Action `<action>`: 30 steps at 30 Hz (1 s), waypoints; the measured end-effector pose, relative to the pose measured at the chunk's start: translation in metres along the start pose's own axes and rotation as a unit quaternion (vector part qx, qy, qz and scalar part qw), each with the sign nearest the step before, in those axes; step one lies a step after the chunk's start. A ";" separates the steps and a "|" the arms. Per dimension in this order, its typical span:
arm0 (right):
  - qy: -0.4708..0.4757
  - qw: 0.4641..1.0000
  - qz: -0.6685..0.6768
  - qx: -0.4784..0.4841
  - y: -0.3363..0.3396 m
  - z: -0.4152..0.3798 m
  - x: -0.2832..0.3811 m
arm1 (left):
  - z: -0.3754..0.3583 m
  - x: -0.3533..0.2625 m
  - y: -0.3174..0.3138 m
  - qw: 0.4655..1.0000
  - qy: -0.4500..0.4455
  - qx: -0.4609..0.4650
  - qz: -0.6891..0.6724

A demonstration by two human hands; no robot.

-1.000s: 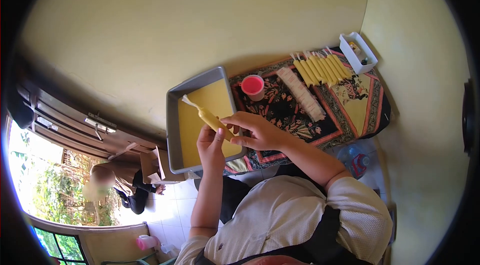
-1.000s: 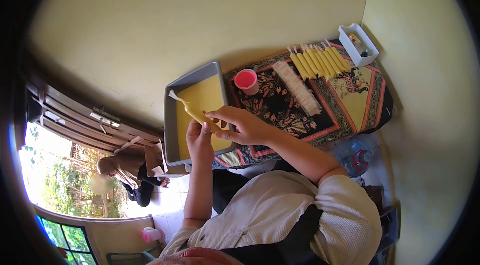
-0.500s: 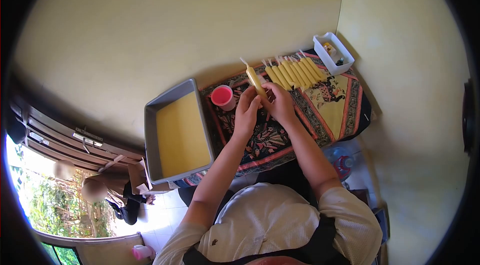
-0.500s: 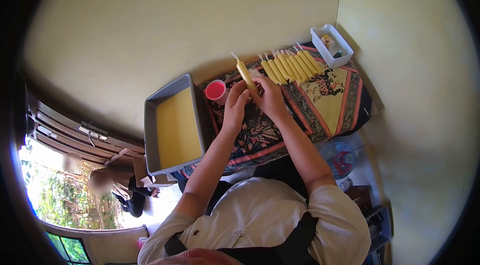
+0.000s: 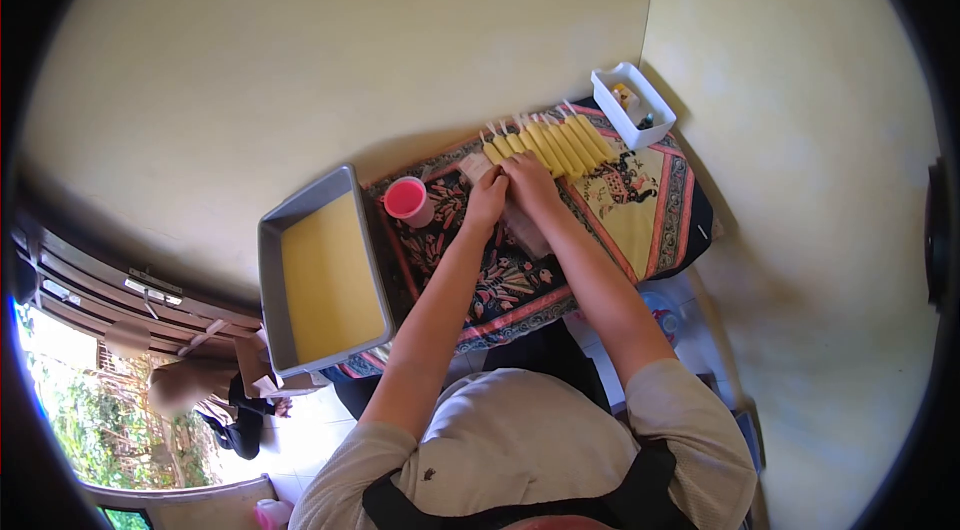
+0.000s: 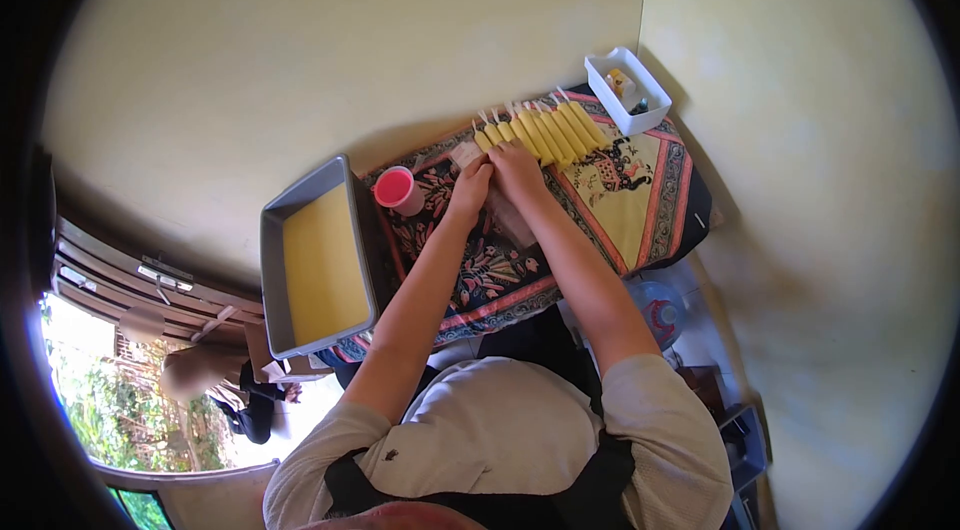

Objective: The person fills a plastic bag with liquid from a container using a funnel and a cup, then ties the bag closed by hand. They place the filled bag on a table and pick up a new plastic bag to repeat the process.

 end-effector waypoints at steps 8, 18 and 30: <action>-0.023 0.991 0.094 0.089 0.102 -0.052 0.034 | -0.082 -0.049 -0.002 0.955 -0.185 0.002 0.231; -0.003 0.991 -0.050 0.121 0.112 -0.136 0.079 | -0.123 -0.033 -0.016 0.916 -0.282 0.089 0.271; -0.004 0.989 -0.102 0.110 0.102 -0.130 0.078 | -0.127 -0.015 -0.015 0.905 -0.307 0.066 0.288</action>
Point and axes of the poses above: each hand's wrist, its own z-axis towards the middle knuckle, its own y-axis out of the back of the hand, x = y × z, the point moved 5 cm from there along z, towards the middle knuckle, and after that the axes turned 4 degrees about x, right-handed, at the moved point
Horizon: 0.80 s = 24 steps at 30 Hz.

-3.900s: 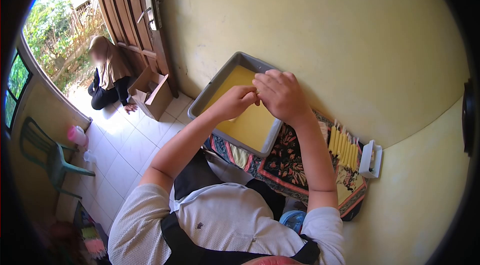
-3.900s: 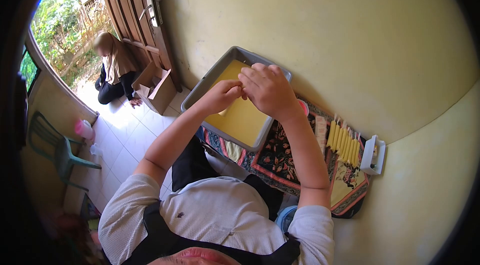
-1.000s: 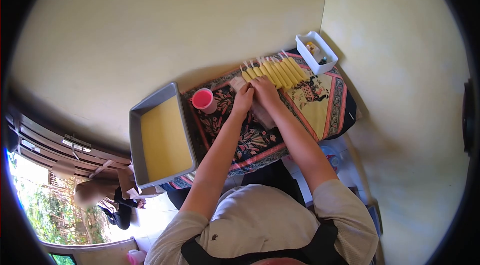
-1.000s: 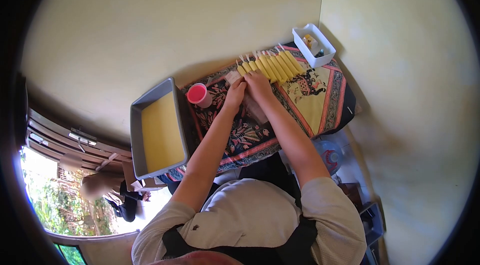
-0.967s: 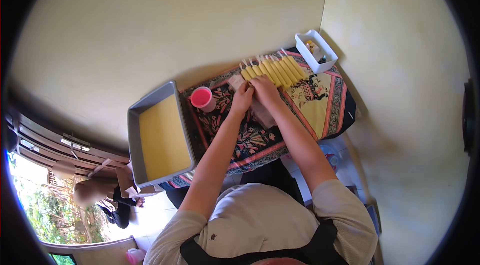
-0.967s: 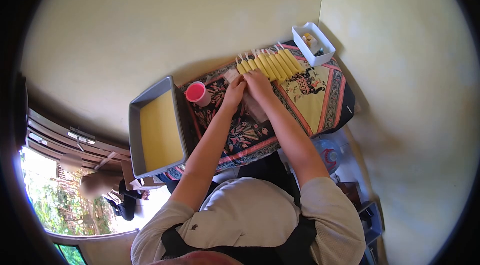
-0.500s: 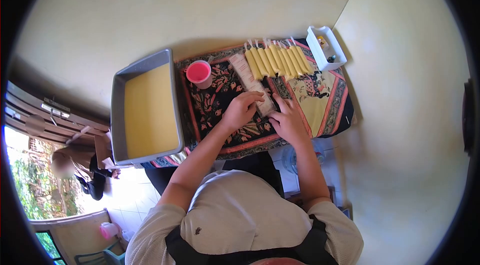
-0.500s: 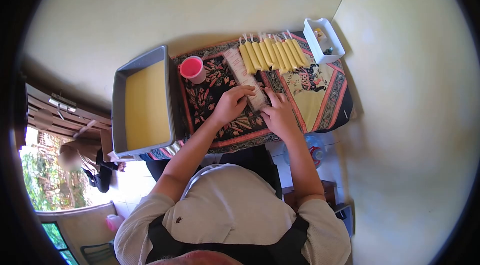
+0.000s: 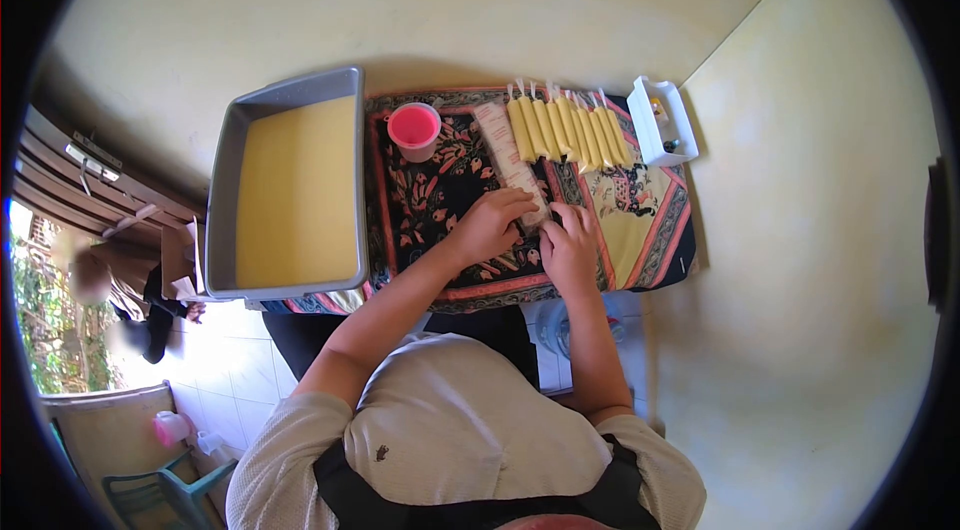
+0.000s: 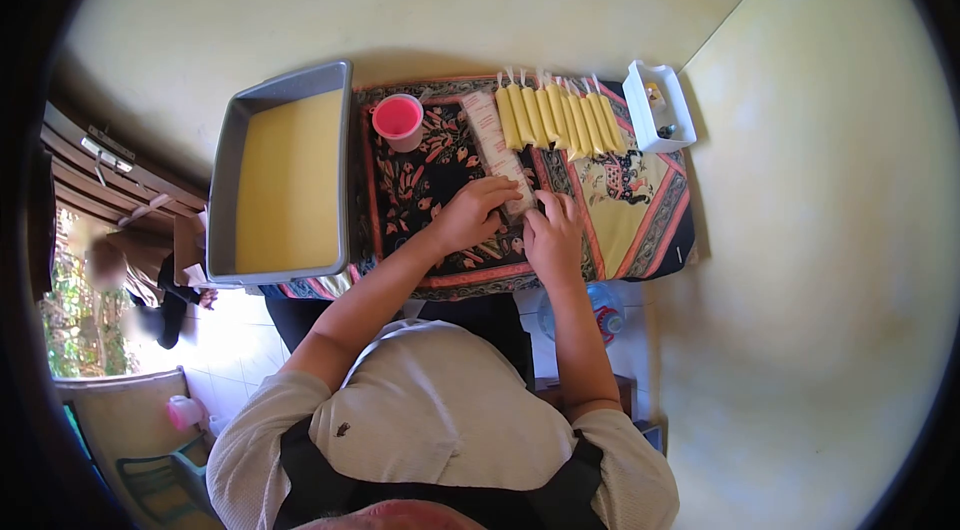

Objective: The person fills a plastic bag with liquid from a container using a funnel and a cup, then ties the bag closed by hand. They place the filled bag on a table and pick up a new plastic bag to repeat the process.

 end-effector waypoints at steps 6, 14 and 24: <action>0.014 0.999 -0.047 -0.003 -0.012 0.009 0.008 | -0.003 0.000 0.003 0.999 0.012 -0.011 -0.028; 0.027 0.999 -0.021 -0.020 -0.007 0.011 0.013 | -0.006 0.008 -0.002 0.999 0.028 -0.004 -0.031; 0.031 0.997 0.035 -0.058 0.021 0.014 0.021 | -0.008 0.002 0.003 1.000 0.011 -0.004 -0.008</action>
Point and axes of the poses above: each hand's wrist, its own z-axis towards the middle knuckle, its own y-axis out of the back of the hand, x = y × z, the point moved 5 cm from there along z, towards the middle knuckle, and after that the axes turned 4 degrees about x, right-handed, at the moved point
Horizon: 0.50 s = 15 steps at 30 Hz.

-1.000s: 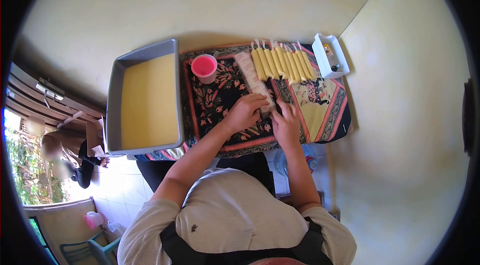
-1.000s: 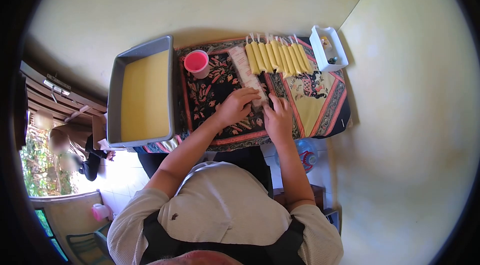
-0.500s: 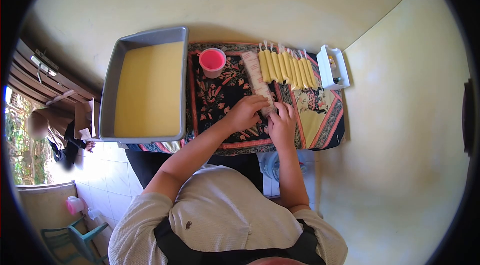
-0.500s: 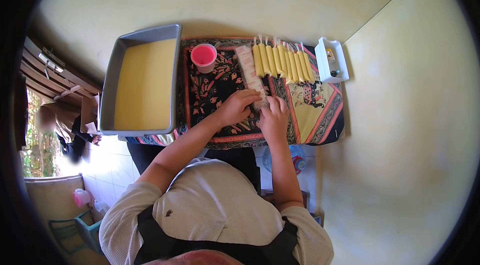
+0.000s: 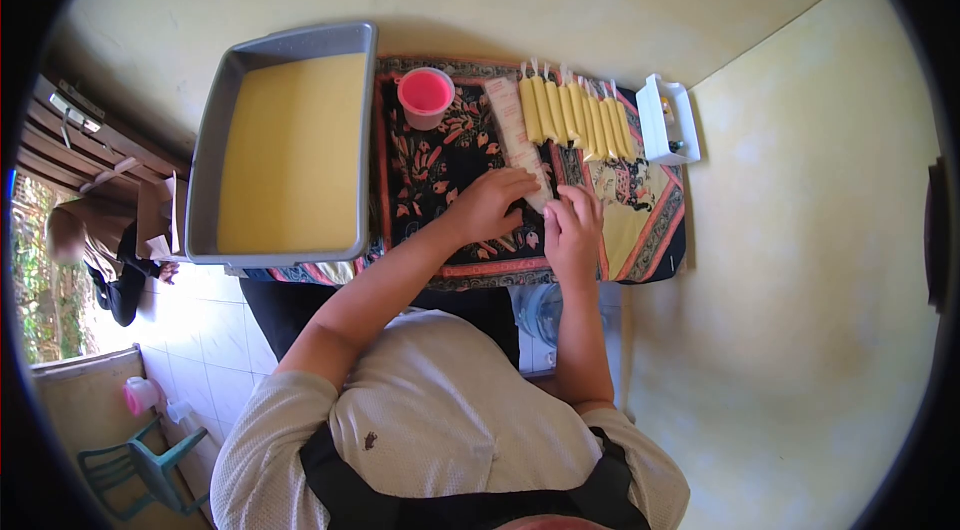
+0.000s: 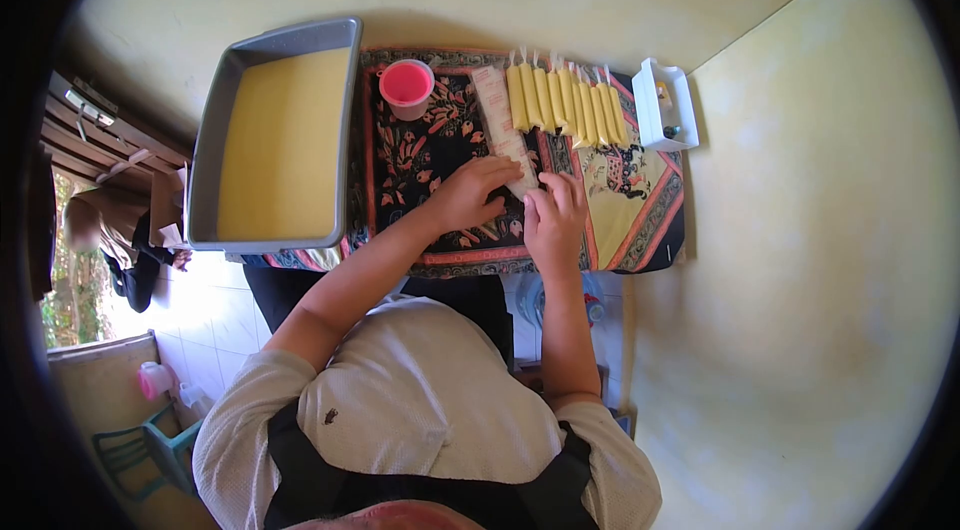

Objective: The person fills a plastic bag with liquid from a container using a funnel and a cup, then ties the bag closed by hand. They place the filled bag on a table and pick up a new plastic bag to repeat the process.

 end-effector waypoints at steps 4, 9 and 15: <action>-0.041 0.997 0.061 -0.001 0.014 0.003 -0.003 | 0.003 -0.009 0.004 1.000 0.006 -0.012 -0.024; -0.078 0.990 0.120 -0.002 0.013 0.006 -0.012 | 0.007 -0.017 0.005 0.999 -0.012 -0.030 0.000; -0.077 0.985 0.129 -0.082 0.028 0.014 -0.004 | 0.010 -0.023 -0.003 0.995 0.027 -0.053 0.077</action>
Point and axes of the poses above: each hand's wrist, its own z-axis towards the middle knuckle, its own y-axis out of the back of the hand, x = y × z, the point moved 5 cm from there along z, towards the middle knuckle, and after that the axes turned 4 degrees about x, right-handed, at the moved point
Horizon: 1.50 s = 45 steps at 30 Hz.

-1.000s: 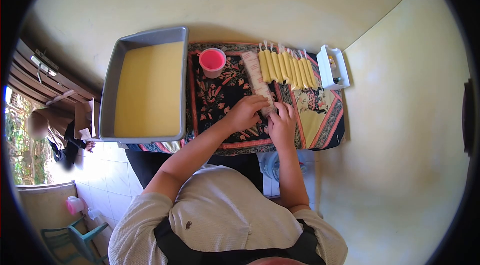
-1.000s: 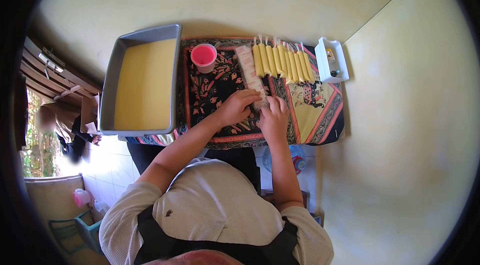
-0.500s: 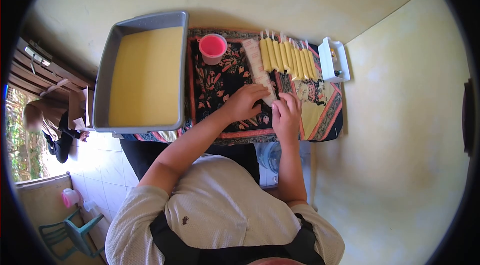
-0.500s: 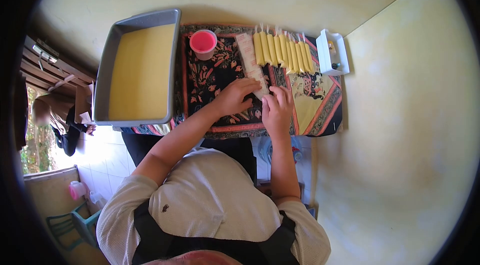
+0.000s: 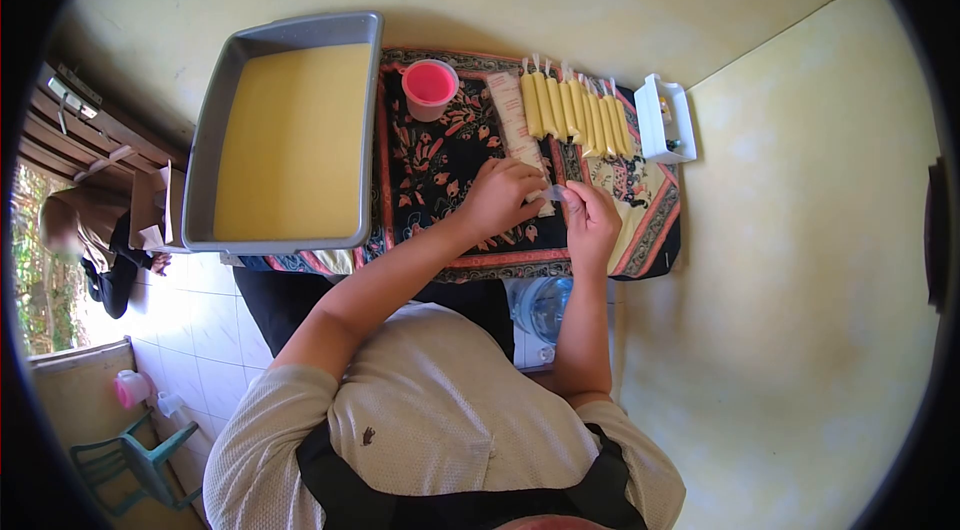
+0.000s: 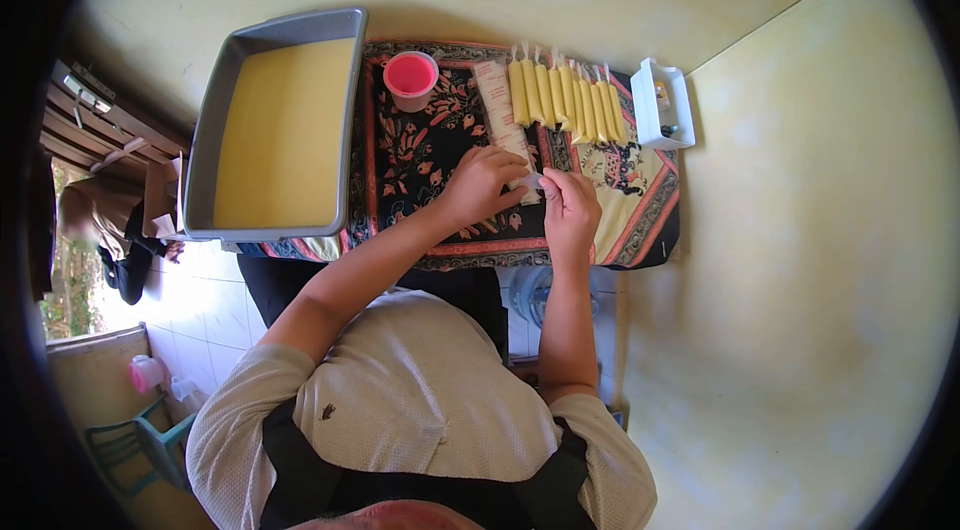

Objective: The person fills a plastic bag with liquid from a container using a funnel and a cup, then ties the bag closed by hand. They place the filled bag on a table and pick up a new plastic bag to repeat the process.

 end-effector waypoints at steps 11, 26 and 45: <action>-0.051 0.973 0.096 -0.201 0.065 -0.004 0.014 | 0.005 -0.016 0.008 0.998 -0.054 0.007 0.010; -0.010 0.885 0.459 -0.072 -0.049 0.076 0.098 | -0.111 -0.039 0.226 0.882 0.144 -0.038 -0.447; 0.029 0.914 0.375 0.149 -0.203 0.081 0.181 | -0.195 0.021 0.431 0.891 0.162 -0.343 -0.252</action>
Point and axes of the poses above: each hand's wrist, its own z-axis towards the middle knuckle, its own y-axis out of the back of the hand, x = y × z, the point moved 5 cm from there along z, towards the middle knuckle, and after that the axes turned 4 degrees about x, right-handed, at the moved point
